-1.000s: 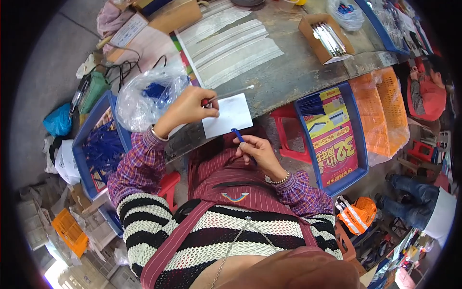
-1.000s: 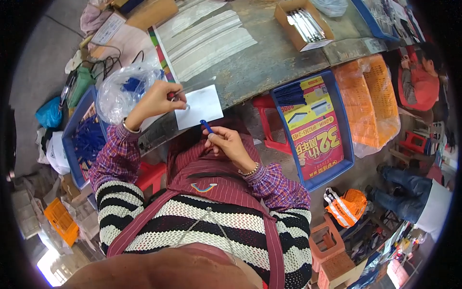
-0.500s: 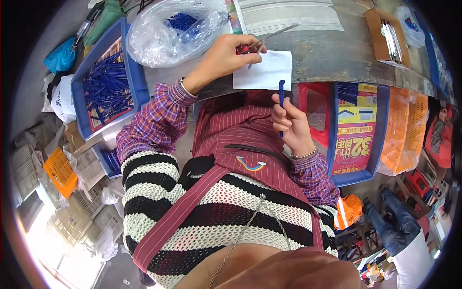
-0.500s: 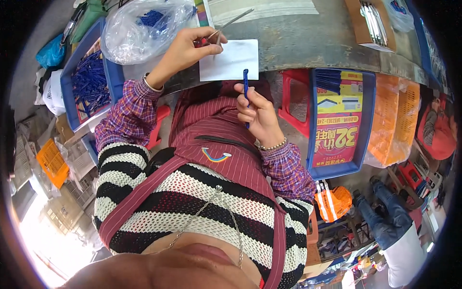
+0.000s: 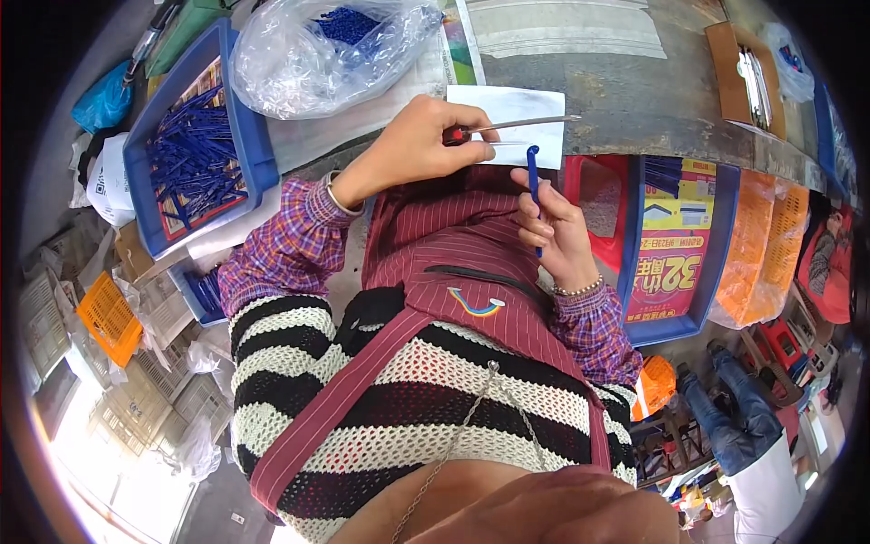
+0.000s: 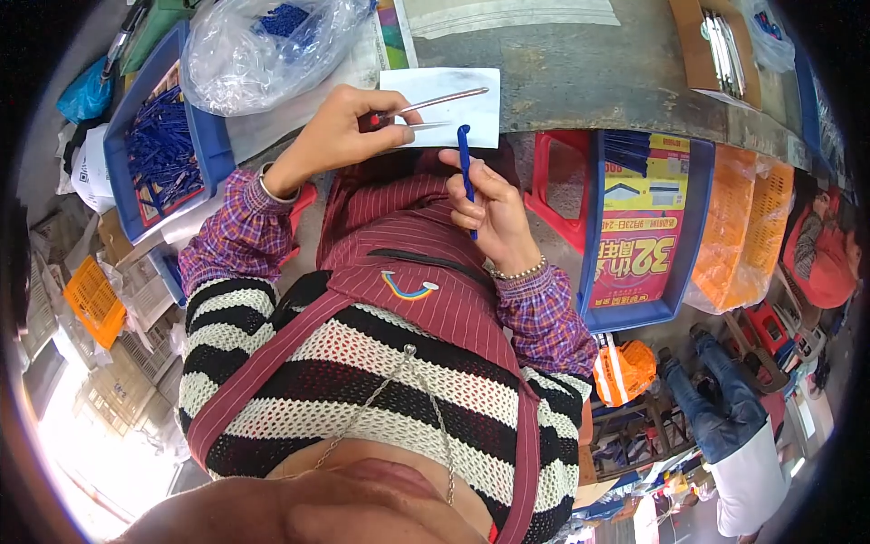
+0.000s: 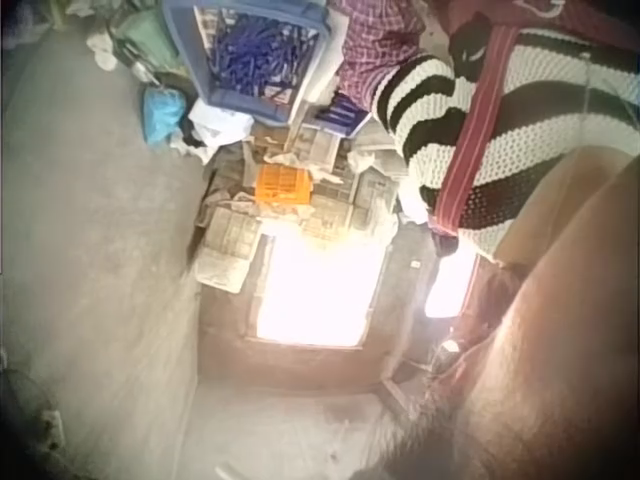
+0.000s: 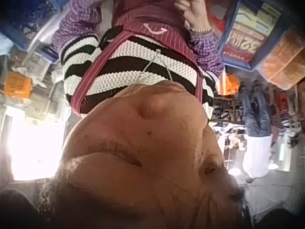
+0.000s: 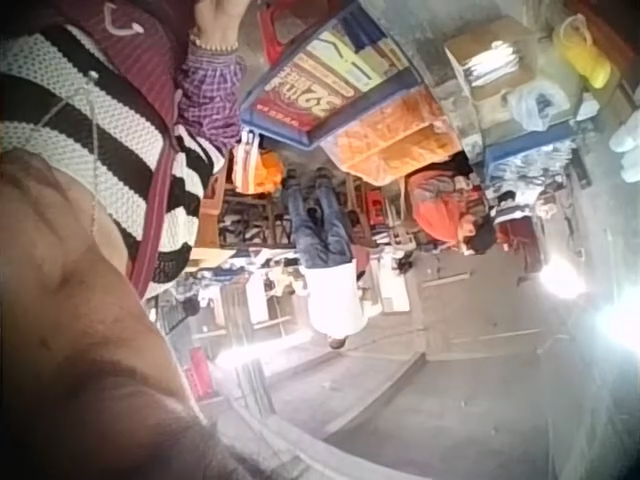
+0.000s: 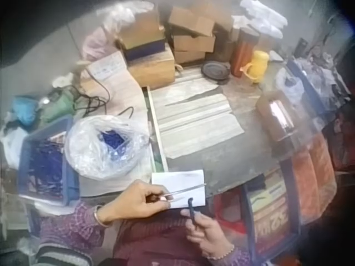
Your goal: Assembling and testing blue ballpoint pens at a manufacturing workbench.
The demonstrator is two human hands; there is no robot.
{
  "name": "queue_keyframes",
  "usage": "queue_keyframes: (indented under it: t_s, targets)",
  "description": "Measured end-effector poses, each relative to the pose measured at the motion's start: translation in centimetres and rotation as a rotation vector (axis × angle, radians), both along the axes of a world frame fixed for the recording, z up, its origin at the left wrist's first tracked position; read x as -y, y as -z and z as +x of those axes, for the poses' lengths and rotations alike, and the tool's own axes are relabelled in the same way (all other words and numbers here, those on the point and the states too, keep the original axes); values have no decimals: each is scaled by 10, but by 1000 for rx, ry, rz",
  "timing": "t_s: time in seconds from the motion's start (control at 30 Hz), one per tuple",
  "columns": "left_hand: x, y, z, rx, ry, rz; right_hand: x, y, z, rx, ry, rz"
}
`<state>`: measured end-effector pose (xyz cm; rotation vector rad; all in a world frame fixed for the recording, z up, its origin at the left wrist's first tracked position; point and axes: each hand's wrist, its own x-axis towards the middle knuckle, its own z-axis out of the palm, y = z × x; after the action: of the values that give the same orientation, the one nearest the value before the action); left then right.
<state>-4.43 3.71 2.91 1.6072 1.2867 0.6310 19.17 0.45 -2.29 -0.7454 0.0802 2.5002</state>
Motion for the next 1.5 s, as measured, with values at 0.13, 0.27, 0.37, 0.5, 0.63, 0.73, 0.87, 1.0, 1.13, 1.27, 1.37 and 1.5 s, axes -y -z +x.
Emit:
queue_keyframes:
  t_s: [0.13,0.27,0.37,0.5,0.63,0.73,0.87,1.0,1.13,1.27,1.37,1.5]
  targets:
    - [7,8,-3,-4,4,89,-8,-19,-13,243,-50,162]
    - [12,5,-5,-44,-16,64,-16,-10,-18,519,-175,518]
    - [14,8,-5,-116,-12,60,-25,-14,-24,717,-318,629]
    - [18,19,-6,-171,-26,91,-26,-11,-28,779,-349,646]
    - [17,18,-6,-240,-6,64,-25,-8,-28,757,-342,651]
    - [16,22,-7,-219,-3,61,-25,-7,-29,751,-338,618]
    - [14,20,-6,-237,11,73,-25,-5,-29,740,-339,608]
    - [14,18,-6,-232,7,92,-23,-5,-29,733,-359,611]
    - [12,14,-5,-278,20,55,-21,-4,-29,734,-328,604]
    - [12,17,-5,-253,14,57,-20,-4,-30,731,-298,607]
    - [12,17,-6,-264,22,48,-19,-4,-31,734,-286,604]
    - [12,16,-6,-260,35,67,-18,-2,-31,701,-265,593]
